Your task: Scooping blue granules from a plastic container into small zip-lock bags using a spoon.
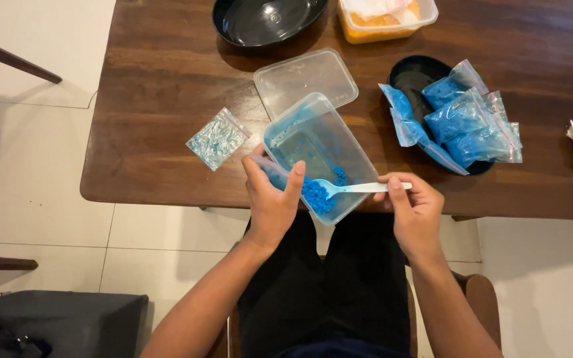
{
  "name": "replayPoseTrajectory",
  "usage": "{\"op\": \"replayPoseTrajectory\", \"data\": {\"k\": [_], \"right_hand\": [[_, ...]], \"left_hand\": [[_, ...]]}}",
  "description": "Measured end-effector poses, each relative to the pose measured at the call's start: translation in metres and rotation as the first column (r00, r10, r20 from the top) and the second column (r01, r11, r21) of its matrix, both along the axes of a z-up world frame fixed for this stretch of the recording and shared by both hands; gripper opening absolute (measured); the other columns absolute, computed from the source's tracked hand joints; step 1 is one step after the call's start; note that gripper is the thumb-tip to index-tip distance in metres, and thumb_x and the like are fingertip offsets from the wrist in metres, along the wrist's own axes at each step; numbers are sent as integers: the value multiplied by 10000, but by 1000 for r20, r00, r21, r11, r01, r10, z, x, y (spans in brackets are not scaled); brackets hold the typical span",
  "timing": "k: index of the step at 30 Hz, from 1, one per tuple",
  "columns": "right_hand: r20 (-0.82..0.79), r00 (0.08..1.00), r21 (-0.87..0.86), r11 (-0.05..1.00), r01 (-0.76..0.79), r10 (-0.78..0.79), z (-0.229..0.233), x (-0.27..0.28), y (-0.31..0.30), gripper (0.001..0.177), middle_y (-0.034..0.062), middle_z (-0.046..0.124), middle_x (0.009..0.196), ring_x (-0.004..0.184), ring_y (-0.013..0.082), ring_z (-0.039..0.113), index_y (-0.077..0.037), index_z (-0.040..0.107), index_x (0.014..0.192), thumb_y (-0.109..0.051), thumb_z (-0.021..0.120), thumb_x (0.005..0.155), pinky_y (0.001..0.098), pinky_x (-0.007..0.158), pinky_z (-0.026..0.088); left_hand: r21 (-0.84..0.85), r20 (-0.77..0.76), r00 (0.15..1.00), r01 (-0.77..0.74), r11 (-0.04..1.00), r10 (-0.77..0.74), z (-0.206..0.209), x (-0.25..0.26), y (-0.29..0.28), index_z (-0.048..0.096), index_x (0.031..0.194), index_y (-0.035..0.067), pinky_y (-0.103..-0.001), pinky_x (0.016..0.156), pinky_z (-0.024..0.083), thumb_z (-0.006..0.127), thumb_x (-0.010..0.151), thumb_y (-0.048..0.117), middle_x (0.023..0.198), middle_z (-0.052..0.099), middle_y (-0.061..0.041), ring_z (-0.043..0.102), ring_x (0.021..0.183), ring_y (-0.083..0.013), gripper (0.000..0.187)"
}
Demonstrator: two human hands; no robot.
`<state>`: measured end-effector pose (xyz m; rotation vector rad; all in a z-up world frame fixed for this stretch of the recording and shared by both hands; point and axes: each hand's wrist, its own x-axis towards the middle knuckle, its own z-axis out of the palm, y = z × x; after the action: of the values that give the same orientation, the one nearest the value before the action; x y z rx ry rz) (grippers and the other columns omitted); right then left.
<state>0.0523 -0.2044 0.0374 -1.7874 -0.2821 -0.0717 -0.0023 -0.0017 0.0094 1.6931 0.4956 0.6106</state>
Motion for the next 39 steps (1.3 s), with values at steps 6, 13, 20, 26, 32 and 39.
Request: {"op": "replayPoseTrajectory", "data": {"k": [6,13,20,26,32,39], "right_hand": [[33,999,8,1000,4,-4,-2,8,2,223,89,644,628,566,91,512,-9,744,975,-104,570,1078,215,572,464],[43,999,30,999,21,-22,-4,15,3,222,100,630,616,551,108,501,1,742,971,-81,568,1082,214,572,435],[15,999,94,994,51,-52,-2,17,4,213,98,617,626,564,100,486,7,737,997,-79,562,1082,206,584,424],[-32,997,142,987,71,-68,-11,22,2,204,117,605,625,557,106,478,25,724,1028,-82,562,1090,195,577,433],[-52,995,179,979,93,-85,-16,27,2,206,112,613,635,567,88,495,25,715,1050,-99,555,1091,175,578,438],[-85,993,401,909,114,-87,-30,46,-18,174,126,663,802,637,138,660,25,659,1060,-108,558,1106,185,573,508]], "left_hand": [[154,128,992,-37,987,17,-15,3,-1,334,1329,-5,-567,1088,293,745,888,456,1400,309,-203,412,1243,-405,759],[151,215,976,-67,986,34,-25,6,17,389,1178,78,-418,972,423,810,784,484,1135,438,-111,537,1011,-300,705],[158,288,957,-80,984,32,-17,5,20,416,1093,81,-372,839,468,802,783,498,952,464,-94,556,866,-272,647],[249,350,937,-68,966,-24,1,1,26,453,1026,67,-390,787,480,811,780,503,913,491,-118,574,828,-329,615],[326,333,938,-19,945,-96,12,1,28,486,963,71,-396,752,478,750,828,536,902,495,-100,573,810,-322,552],[458,232,949,88,884,-214,22,-4,30,484,925,97,-417,747,435,700,856,560,870,460,-74,564,788,-334,516]]}}
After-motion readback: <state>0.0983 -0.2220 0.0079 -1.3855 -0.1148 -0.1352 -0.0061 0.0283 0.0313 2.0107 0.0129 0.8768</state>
